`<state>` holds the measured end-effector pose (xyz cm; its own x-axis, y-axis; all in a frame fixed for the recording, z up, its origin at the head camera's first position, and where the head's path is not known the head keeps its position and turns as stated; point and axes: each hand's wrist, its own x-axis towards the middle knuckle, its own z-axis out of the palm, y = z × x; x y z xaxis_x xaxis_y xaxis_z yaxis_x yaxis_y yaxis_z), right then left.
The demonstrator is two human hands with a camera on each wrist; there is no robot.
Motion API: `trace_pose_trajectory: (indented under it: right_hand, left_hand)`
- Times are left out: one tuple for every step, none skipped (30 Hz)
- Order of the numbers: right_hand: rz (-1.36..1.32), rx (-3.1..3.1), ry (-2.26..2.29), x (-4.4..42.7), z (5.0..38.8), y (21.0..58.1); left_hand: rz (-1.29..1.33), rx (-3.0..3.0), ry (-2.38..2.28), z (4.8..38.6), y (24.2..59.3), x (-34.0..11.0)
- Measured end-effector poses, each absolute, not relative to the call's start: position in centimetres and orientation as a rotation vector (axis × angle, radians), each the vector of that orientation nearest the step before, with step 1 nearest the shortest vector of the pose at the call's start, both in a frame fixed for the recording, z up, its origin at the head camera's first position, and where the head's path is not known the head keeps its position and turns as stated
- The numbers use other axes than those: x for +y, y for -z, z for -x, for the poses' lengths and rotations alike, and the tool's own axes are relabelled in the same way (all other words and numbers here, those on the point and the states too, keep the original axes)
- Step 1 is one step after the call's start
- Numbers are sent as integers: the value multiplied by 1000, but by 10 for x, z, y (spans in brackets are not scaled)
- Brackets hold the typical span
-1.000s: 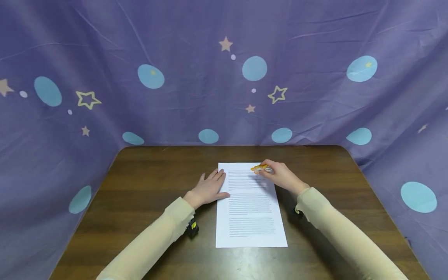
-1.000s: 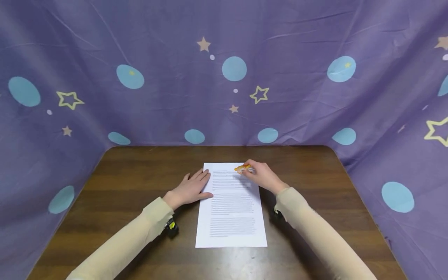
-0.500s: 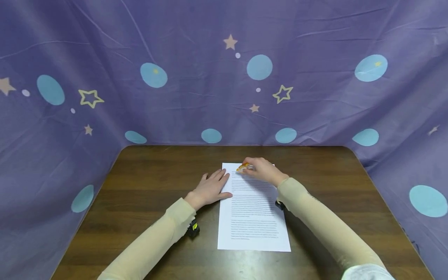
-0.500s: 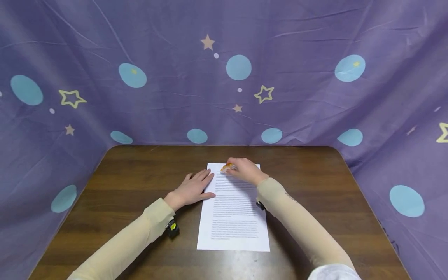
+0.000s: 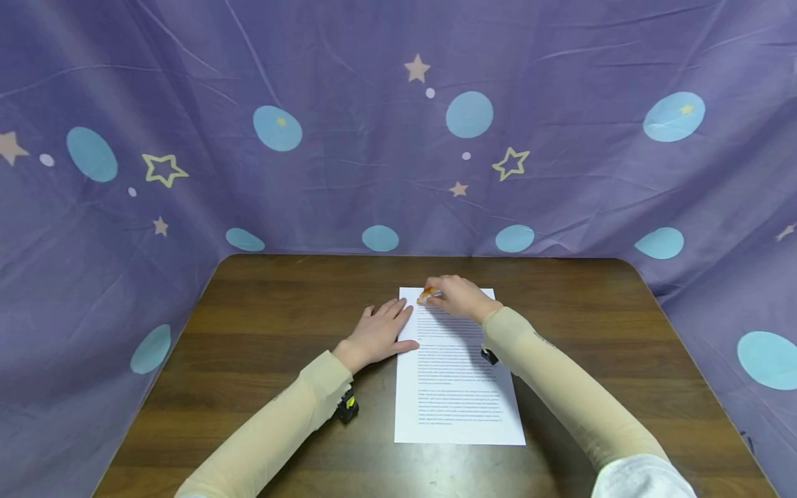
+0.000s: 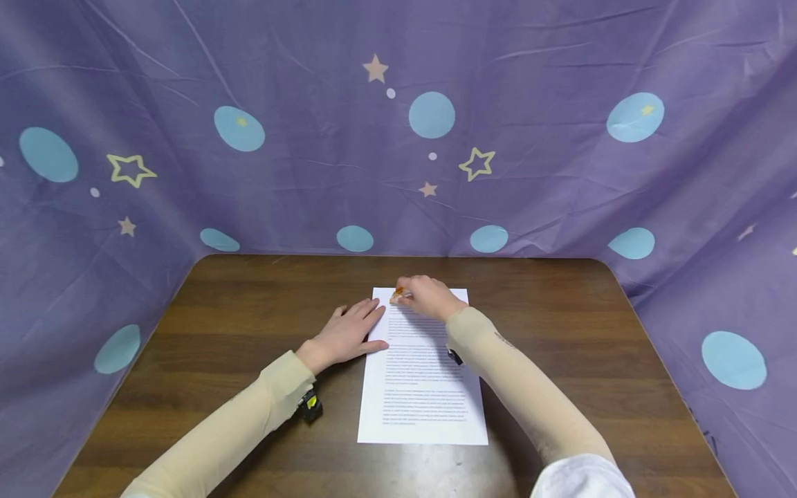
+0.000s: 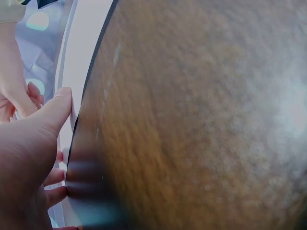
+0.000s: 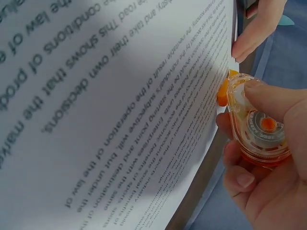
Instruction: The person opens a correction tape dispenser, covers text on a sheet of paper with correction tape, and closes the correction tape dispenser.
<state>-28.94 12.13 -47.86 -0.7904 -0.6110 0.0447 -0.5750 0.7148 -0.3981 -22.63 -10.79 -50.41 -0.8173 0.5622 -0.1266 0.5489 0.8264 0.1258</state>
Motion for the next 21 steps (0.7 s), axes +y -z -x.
trace_pose_trajectory:
  right_hand:
    - [980,2822,609,121,290,479]
    - [980,2818,610,120,290,479]
    - [982,2814,611,120,290,479]
    - [981,2811,608,120,291,479]
    - [982,2812,603,119,291,479]
    - [982,2809,600,119,292,478]
    - [986,2806,597,119,292,477]
    - [991,2803,594,118,292,476]
    - [997,2802,587,118,292,475]
    - [1003,2802,578,117,291,474]
    - [1011,2802,573,117,291,473]
    - [1016,2803,565,117,292,472]
    - [1023,2805,559,116,292,472]
    - [1027,2805,553,116,293,472]
    - [1029,2803,548,116,293,472]
    - [1033,2800,544,117,294,473]
    - [1035,2795,546,117,295,473]
    - [1035,2794,546,118,296,473]
    - [1036,2788,555,118,296,473]
    - [1033,2782,565,119,297,474]
    - [1032,2780,572,119,298,474]
  left_hand:
    - [-871,2850,-129,226,504,-108]
    - [-871,2851,-136,226,504,-108]
    - [-867,2849,-134,226,504,-108]
    - [-863,2849,-129,226,504,-107]
    - [-863,2852,-133,227,504,-107]
    - [-863,2854,-142,227,503,-107]
    - [-861,2853,-143,226,503,-107]
    - [-862,2852,-144,226,503,-107]
    - [-863,2852,-145,226,503,-107]
    - [-865,2852,-147,226,502,-108]
    - [-869,2852,-151,226,502,-108]
    - [-872,2850,-149,226,502,-108]
    - [-873,2850,-151,226,502,-108]
    - [-874,2849,-153,226,502,-108]
    - [-873,2847,-152,226,502,-108]
    - [-872,2844,-152,227,502,-108]
    - [-872,2843,-155,227,502,-108]
    - [-871,2843,-154,227,502,-108]
    - [-872,2843,-152,227,502,-108]
    - [-873,2842,-147,227,502,-108]
    - [-873,2841,-142,227,502,-108]
